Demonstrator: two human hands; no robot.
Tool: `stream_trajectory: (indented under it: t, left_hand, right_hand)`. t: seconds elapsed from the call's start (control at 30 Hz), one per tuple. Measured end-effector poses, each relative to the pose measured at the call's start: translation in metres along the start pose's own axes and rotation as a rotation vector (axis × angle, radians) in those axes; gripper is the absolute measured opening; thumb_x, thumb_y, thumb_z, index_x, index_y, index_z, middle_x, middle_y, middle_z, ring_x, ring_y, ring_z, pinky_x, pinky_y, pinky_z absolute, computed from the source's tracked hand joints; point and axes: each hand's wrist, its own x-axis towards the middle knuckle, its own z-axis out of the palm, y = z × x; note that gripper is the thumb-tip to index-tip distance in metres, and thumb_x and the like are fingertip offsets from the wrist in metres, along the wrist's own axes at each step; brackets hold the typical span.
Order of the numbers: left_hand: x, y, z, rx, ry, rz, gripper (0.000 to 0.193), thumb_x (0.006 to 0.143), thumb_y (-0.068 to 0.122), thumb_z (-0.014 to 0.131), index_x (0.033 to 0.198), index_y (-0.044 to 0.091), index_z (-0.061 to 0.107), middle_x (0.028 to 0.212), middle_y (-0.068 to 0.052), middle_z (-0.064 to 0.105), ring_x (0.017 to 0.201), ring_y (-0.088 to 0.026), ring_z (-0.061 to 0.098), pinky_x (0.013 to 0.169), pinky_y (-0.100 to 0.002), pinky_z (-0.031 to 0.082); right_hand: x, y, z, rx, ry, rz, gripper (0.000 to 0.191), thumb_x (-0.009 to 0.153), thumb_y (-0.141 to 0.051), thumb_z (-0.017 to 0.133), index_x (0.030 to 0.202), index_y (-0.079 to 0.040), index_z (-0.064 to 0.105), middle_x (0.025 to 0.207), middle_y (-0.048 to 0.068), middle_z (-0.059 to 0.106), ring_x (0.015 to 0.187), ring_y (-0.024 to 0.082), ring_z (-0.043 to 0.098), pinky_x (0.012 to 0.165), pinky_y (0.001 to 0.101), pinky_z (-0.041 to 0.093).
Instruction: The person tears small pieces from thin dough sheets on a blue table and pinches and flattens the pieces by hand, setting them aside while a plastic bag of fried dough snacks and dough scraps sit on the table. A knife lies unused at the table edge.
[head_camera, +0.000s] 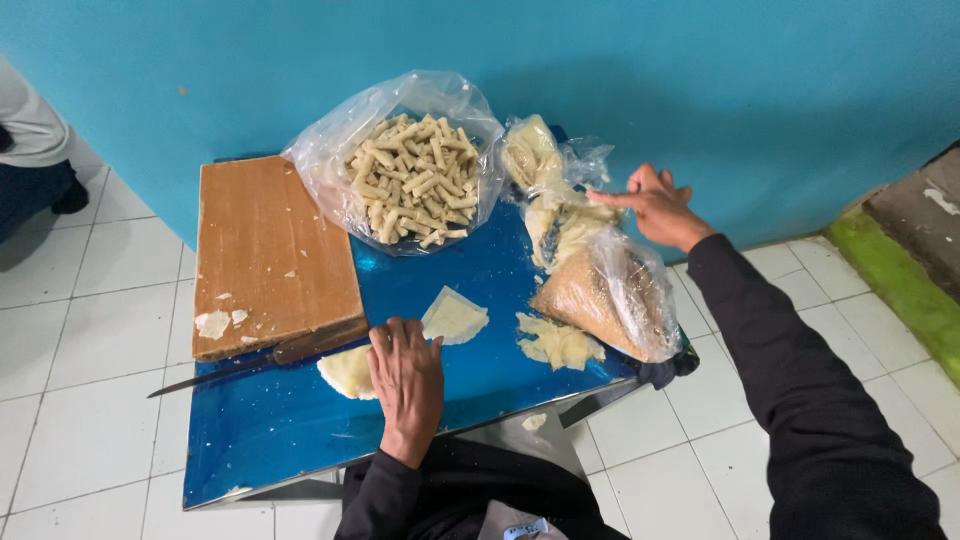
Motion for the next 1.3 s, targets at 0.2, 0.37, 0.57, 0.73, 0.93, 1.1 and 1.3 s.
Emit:
stream_trajectory:
  t: [0.2, 0.37, 0.57, 0.73, 0.93, 1.1, 1.3]
  left_hand:
    - [-0.001, -0.001, 0.001, 0.002, -0.01, -0.002, 0.029, 0.086, 0.022, 0.073, 0.103, 0.002, 0.06, 0.106, -0.014, 0.053, 0.105, -0.032, 0.049, 0.085, -0.044, 0.041]
    - [-0.002, 0.0, -0.003, 0.004, 0.021, 0.027, 0.031, 0.086, 0.021, 0.073, 0.106, 0.002, 0.06, 0.106, -0.014, 0.052, 0.105, -0.032, 0.049, 0.084, -0.043, 0.041]
    - [-0.002, -0.001, -0.004, -0.032, -0.025, -0.02, 0.03, 0.088, 0.022, 0.072, 0.105, 0.001, 0.059, 0.103, -0.014, 0.051, 0.101, -0.032, 0.047, 0.081, -0.044, 0.04]
    - [-0.003, -0.003, 0.001, -0.003, 0.018, 0.014, 0.026, 0.087, 0.021, 0.07, 0.102, 0.001, 0.061, 0.103, -0.014, 0.051, 0.102, -0.032, 0.047, 0.082, -0.044, 0.04]
    - [-0.003, -0.004, 0.012, -0.107, 0.028, 0.009, 0.016, 0.088, 0.014, 0.066, 0.1, 0.004, 0.062, 0.104, -0.013, 0.053, 0.102, -0.032, 0.047, 0.083, -0.045, 0.039]
    - [-0.002, -0.003, 0.014, -0.145, 0.01, -0.034, 0.008, 0.092, 0.011, 0.063, 0.098, 0.006, 0.062, 0.103, -0.011, 0.054, 0.102, -0.032, 0.049, 0.086, -0.045, 0.04]
    - [0.0, -0.002, 0.009, -0.231, 0.062, -0.037, 0.024, 0.085, 0.016, 0.067, 0.103, 0.0, 0.063, 0.103, -0.014, 0.054, 0.101, -0.035, 0.048, 0.083, -0.047, 0.04]
  right_hand:
    - [-0.023, 0.01, 0.023, -0.382, 0.025, -0.147, 0.099, 0.086, 0.017, 0.046, 0.147, -0.062, 0.046, 0.107, 0.001, 0.042, 0.101, 0.021, 0.043, 0.084, 0.0393, 0.032]
    - [-0.031, 0.025, 0.028, -0.534, 0.211, -0.273, 0.091, 0.089, 0.014, 0.048, 0.148, -0.055, 0.049, 0.112, 0.001, 0.044, 0.103, 0.019, 0.045, 0.09, 0.0414, 0.034]
    - [-0.038, 0.022, 0.004, -0.301, 0.398, -0.194, 0.066, 0.09, 0.015, 0.054, 0.117, -0.041, 0.075, 0.119, 0.003, 0.049, 0.109, 0.02, 0.046, 0.096, 0.0418, 0.035]
    - [-0.076, 0.0, -0.016, 0.109, 0.292, -0.015, 0.049, 0.087, 0.008, 0.061, 0.096, -0.036, 0.081, 0.107, -0.001, 0.048, 0.109, 0.022, 0.045, 0.09, 0.0422, 0.031]
    - [-0.108, -0.025, 0.032, -0.228, -0.086, -0.018, 0.005, 0.088, -0.023, 0.071, 0.085, -0.02, 0.072, 0.102, -0.001, 0.049, 0.106, 0.021, 0.044, 0.08, 0.0449, 0.028]
    - [-0.108, -0.012, 0.05, -0.149, -0.177, -0.071, 0.003, 0.078, -0.018, 0.07, 0.08, -0.021, 0.071, 0.103, -0.007, 0.058, 0.109, 0.018, 0.048, 0.079, 0.0466, 0.03]
    - [-0.104, -0.016, 0.05, -0.159, -0.305, -0.051, 0.008, 0.078, -0.024, 0.075, 0.077, -0.018, 0.07, 0.083, -0.006, 0.064, 0.106, 0.021, 0.054, 0.079, 0.048, 0.032]
